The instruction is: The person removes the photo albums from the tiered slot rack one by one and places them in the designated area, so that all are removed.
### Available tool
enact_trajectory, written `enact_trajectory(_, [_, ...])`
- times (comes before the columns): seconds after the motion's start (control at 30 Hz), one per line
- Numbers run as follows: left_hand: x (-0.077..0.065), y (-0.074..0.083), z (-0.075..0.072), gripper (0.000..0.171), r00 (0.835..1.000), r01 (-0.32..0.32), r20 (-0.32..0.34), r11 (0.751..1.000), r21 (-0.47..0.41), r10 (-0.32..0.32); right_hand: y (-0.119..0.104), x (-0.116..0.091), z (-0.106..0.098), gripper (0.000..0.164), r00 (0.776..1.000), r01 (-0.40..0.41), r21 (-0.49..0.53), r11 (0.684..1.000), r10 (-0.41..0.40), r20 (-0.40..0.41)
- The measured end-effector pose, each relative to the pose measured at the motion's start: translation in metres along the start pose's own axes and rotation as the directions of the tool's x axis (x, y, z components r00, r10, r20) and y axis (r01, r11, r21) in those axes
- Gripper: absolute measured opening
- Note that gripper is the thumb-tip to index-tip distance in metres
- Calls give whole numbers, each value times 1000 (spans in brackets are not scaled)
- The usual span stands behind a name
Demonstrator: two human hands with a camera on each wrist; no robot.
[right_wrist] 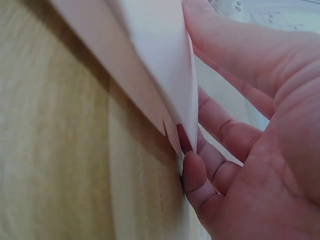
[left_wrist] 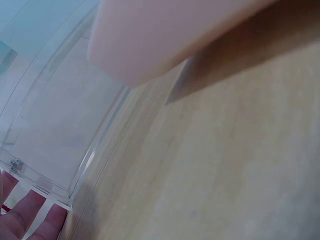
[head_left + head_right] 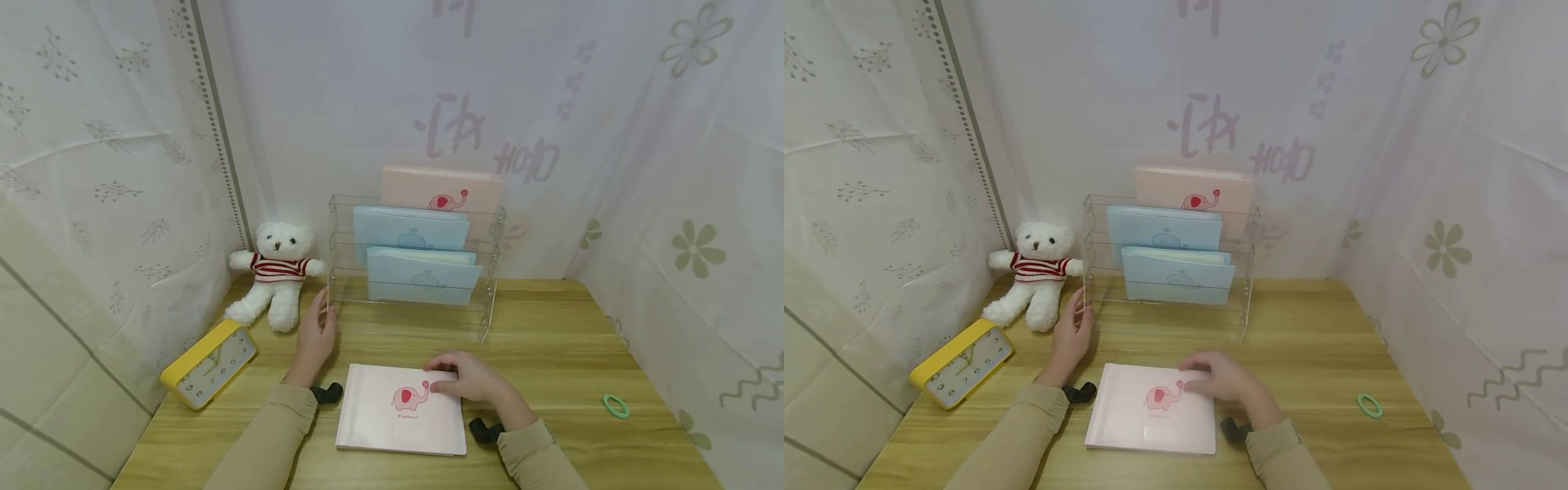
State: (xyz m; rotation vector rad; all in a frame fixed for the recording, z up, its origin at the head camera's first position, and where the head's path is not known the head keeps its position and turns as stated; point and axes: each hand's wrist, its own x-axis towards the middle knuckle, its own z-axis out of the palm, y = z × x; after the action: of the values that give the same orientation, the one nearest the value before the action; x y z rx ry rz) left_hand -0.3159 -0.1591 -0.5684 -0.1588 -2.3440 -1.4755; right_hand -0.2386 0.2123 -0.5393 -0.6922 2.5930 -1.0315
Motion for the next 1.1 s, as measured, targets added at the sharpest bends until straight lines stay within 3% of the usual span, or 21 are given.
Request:
enact_trajectory(0.5, [-1, -1, -2, 55, 1000, -5, 2, 1000, -6, 5, -3, 1, 1, 33, 1000, 8, -22, 1000, -8, -16])
enact_trajectory(0.6, [0, -1, -1, 56, 1000, -10, 1, 1000, -11, 10, -9, 1, -5, 34, 996, 14, 1, 1000, -14, -88])
enact_trajectory(0.67, [1, -1, 0, 56, 1000, -14, -1, 1000, -20, 14, -14, 1, -12, 31, 981, 30, 13, 999, -27, -194])
enact_trajectory(0.73, [2, -2, 0, 56, 1000, -16, -1, 1000, -22, 16, -20, 3, -22, 27, 940, 49, 11, 999, -43, -338])
enact_trajectory(0.77, [2, -2, 1, 56, 1000, -15, 0, 1000, -25, 15, -23, 5, -28, 25, 908, 61, 2, 998, -55, -416])
enact_trajectory(0.9, [2, -4, 1, 55, 1000, 2, 4, 1000, -26, -2, -33, 13, -52, 25, 743, 65, -46, 997, -79, -664])
enact_trajectory(0.97, [2, -4, 0, 55, 1000, 8, 4, 1000, -29, -8, -38, 19, -64, 34, 684, 37, -40, 999, -54, -728])
enact_trajectory(1.03, [1, -4, 0, 55, 1000, 9, 4, 1000, -25, -9, -43, 24, -75, 47, 655, 1, -10, 1000, -9, -755])
enact_trajectory(1.1, [1, -4, 0, 55, 1000, 8, 4, 1000, -23, -8, -47, 29, -86, 60, 646, -35, 33, 999, 47, -762])
